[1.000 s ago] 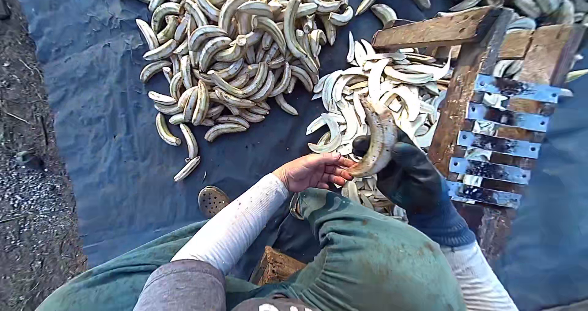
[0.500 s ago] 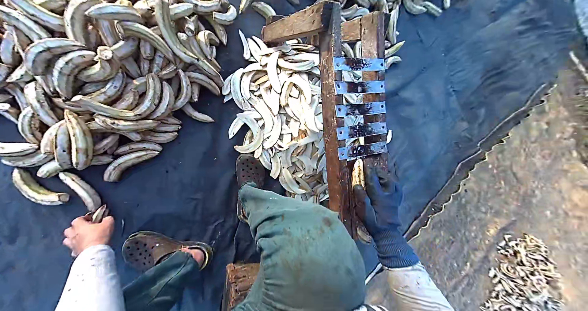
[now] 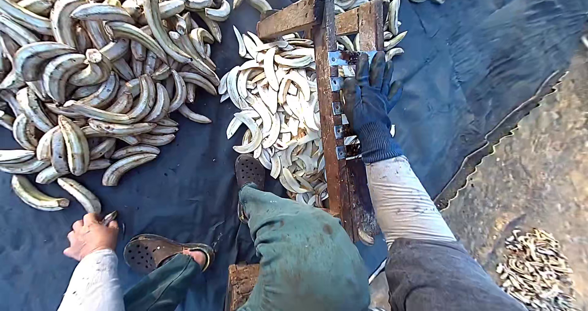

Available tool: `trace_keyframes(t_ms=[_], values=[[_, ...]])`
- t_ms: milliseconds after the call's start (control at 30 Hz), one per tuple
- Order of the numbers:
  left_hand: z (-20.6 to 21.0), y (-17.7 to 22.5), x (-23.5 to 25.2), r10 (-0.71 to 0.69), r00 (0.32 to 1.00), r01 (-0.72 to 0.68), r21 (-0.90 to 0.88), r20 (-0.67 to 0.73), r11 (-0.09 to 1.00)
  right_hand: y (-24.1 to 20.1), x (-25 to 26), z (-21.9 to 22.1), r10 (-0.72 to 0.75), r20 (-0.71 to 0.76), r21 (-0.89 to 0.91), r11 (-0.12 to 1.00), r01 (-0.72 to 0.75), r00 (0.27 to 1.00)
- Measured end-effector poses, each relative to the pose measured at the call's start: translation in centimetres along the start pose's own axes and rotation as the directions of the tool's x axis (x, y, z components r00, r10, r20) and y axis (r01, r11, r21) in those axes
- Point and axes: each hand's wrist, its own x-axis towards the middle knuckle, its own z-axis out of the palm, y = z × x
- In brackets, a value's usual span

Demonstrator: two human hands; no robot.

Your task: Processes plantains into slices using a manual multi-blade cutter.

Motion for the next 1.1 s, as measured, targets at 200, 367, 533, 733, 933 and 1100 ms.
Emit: trace_keyframes(t_ms=[200, 367, 533, 733, 933, 1100], values=[[-0.3, 1.3, -0.3, 0.057, 0.996, -0.064, 0.126, 0.065, 0.99, -4.6, 9.5, -0.2, -0.003, -0.006, -0.01, 1.0, 0.003, 1.0], [-2.5, 4.7, -1.0, 0.176, 0.981, -0.178, 0.016, 0.076, 0.984, -6.3, 13.4, -1.8, 0.058, -0.055, 0.032, 0.998, -0.056, 0.997], [-3.8, 12.6, -2.7, 0.307, 0.949, -0.292, -0.581, -0.075, 0.76, -12.5, 4.6, -3.7, -0.455, -0.137, 0.35, 0.809, 0.473, 0.88], [-7.8, 23.9, -10.7, 0.508, 0.86, -0.089, -0.967, 0.046, 0.238, -16.6, -9.0, 1.4, -0.884, 0.06, 0.2, 0.466, 0.862, 0.464], [-5.8, 20.5, -7.3, 0.552, 0.818, -0.118, -0.891, 0.163, 0.438, -8.3, -8.0, -0.8, -0.626, -0.022, 0.286, 0.743, 0.605, 0.78], [-1.5, 6.3, 3.4, 0.087, 0.97, -0.191, -0.486, -0.228, 0.853, 3.1, -12.8, -3.4, -0.283, -0.07, 0.221, 0.931, 0.291, 0.957]])
